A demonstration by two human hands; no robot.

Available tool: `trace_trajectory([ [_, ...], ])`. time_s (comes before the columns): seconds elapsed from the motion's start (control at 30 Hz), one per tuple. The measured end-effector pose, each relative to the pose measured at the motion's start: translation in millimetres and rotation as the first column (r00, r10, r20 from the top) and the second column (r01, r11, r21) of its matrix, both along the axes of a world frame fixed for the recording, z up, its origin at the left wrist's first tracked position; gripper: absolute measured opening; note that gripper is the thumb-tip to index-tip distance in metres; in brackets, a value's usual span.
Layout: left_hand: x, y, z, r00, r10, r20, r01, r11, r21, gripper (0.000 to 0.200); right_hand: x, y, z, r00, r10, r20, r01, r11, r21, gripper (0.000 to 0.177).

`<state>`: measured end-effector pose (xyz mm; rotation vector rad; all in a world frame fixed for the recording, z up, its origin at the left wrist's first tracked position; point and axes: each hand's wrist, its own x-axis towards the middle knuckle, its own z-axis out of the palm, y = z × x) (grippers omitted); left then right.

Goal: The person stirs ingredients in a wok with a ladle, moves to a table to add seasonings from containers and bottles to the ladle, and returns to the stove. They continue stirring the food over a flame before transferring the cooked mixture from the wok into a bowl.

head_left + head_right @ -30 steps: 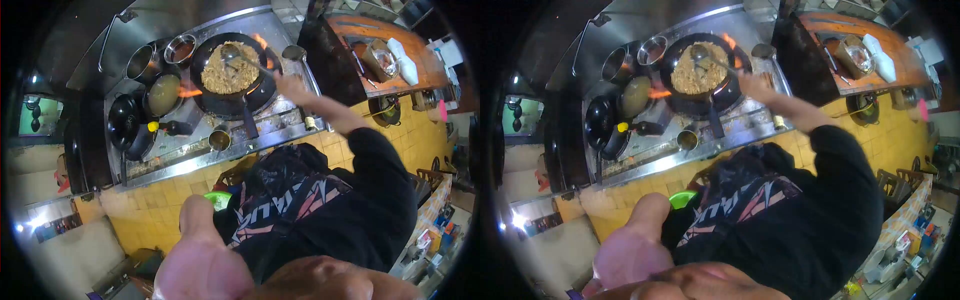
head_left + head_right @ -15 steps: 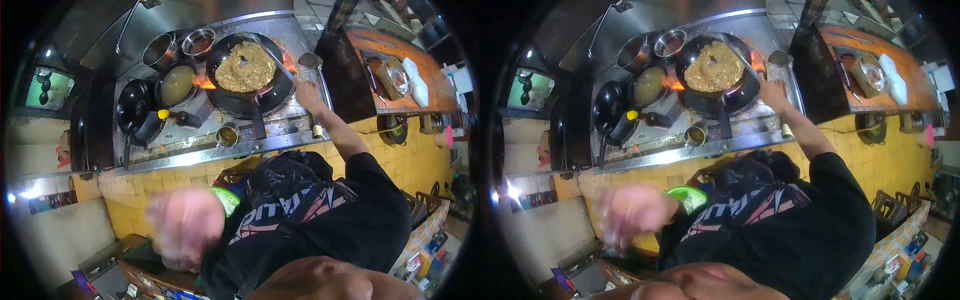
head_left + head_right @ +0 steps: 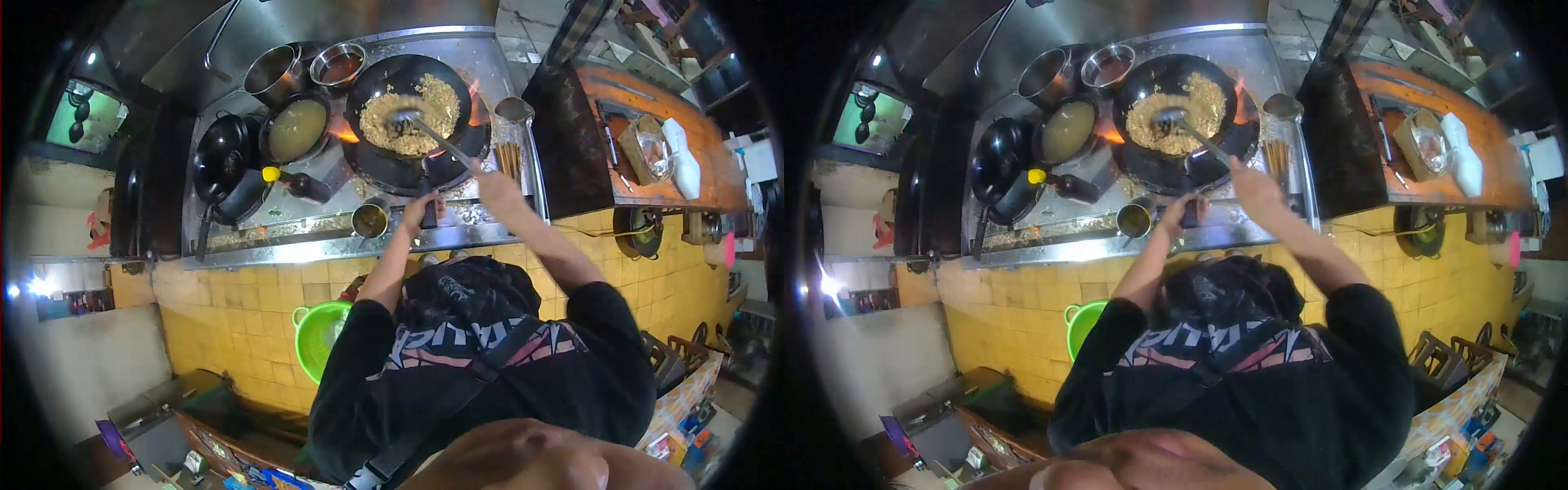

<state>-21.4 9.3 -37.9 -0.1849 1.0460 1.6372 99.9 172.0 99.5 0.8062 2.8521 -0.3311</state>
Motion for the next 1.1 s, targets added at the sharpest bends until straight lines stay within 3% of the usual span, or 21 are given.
trace_trajectory([
  [0.07,5.9,8.1,16.1,0.994,-0.057,0.088,0.057,0.998,-0.002,0.019,-2.5,6.4,-18.9,0.998,0.065,-0.024,-0.066,0.995,-0.071,0.054],
  [0.13,19.6,20.7,26.8,0.984,0.092,-0.153,-0.11,0.988,-0.112,0.014,14.1,26.3,1.2,0.959,0.179,-0.219,-0.229,0.947,-0.225,0.056],
  [0.2,47.0,32.5,104.3,0.97,0.234,0.061,-0.232,0.972,-0.03,0.014,26.2,28.0,114.2,0.981,0.134,0.138,-0.104,0.973,-0.204,0.056],
  [0.23,53.2,27.5,156.5,0.919,0.214,0.331,-0.279,0.946,0.165,0.012,35.7,28.4,141.6,0.98,0.102,0.17,-0.075,0.985,-0.158,0.055],
  [0.27,56.1,17.9,186.5,0.919,0.218,0.328,-0.284,0.944,0.169,0.012,42.1,28.8,142.2,0.98,0.107,0.167,-0.081,0.985,-0.154,0.055],
  [0.33,52.2,-0.1,218.6,0.923,-0.011,0.384,-0.089,0.966,0.243,0.012,48.1,34.2,142.4,0.974,0.175,0.143,-0.151,0.975,-0.165,0.05],
  [0.4,25.1,-7.1,184.7,0.995,-0.07,0.077,0.052,0.976,0.213,0.014,51.2,20.7,142.6,0.962,0.195,0.191,-0.15,0.962,-0.229,0.048],
  [0.47,18.3,-8.7,140.2,0.993,0.026,0.114,-0.034,0.998,0.061,0.015,56.9,12.6,140.9,0.977,0.18,0.112,-0.145,0.953,-0.268,0.048],
  [0.5,30.6,-12.0,131.9,0.995,0.093,0.024,-0.092,0.995,-0.045,0.014,62.7,13.2,129.5,0.971,0.231,0.057,-0.221,0.964,-0.151,0.049],
  [0.53,45.6,-15.9,124.9,0.995,0.009,-0.097,-0.032,0.973,-0.23,0.012,66.8,9.6,123.0,0.97,0.235,0.065,-0.223,0.962,-0.16,0.049],
  [0.6,95.8,-32.7,145.3,0.755,-0.082,-0.651,0.124,0.992,0.019,0.015,63.2,5.1,111.3,0.964,0.206,0.169,-0.224,0.97,0.095,0.05],
  [0.63,105.2,-37.0,178.0,0.943,-0.129,-0.307,0.125,0.992,-0.033,0.015,71.4,8.6,90.6,0.959,0.278,0.062,-0.285,0.935,0.21,0.051],
  [0.67,106.1,-33.7,208.3,0.988,-0.133,0.075,0.138,0.988,-0.074,0.014,69.8,7.9,92.5,0.959,0.277,0.055,-0.282,0.936,0.21,0.051],
  [0.7,96.4,-31.3,213.2,0.976,-0.204,-0.071,0.194,0.973,-0.123,0.018,69.5,8.0,96.3,0.963,0.262,0.066,-0.27,0.947,0.175,0.051],
  [0.73,75.0,-25.3,189.3,0.987,-0.159,0.001,0.158,0.982,-0.106,0.023,75.3,3.0,95.2,0.964,0.25,0.09,-0.26,0.958,0.124,0.05],
  [0.83,32.4,-24.1,127.2,0.99,-0.109,-0.089,0.108,0.994,-0.009,0.022,76.8,9.0,51.0,0.987,0.14,0.074,-0.151,0.972,0.18,0.064],
  [0.9,50.0,-27.9,114.2,0.931,-0.063,-0.36,0.017,0.991,-0.131,0.024,75.1,33.4,32.8,0.991,0.129,0.041,-0.135,0.963,0.233,0.063],
  [0.93,72.1,-32.3,140.4,0.993,0.004,-0.114,-0.012,0.998,-0.069,0.022,66.4,48.5,33.2,0.992,0.123,-0.005,-0.115,0.946,0.303,0.063],
  [1.0,95.9,-43.9,188.7,0.993,-0.097,0.072,0.105,0.987,-0.121,0.018,62.5,62.8,81.3,0.991,0.118,-0.058,-0.103,0.97,0.22,0.053],
  [1.07,81.4,-38.2,169.3,0.997,-0.074,0.019,0.075,0.994,-0.075,0.016,56.7,73.2,119.2,0.997,0.072,0.028,-0.055,0.912,-0.407,0.042],
  [1.1,77.4,-39.1,150.3,0.998,-0.055,-0.019,0.054,0.998,-0.04,0.014,51.6,69.9,108.2,0.997,0.073,0.011,-0.062,0.903,-0.426,0.037],
])
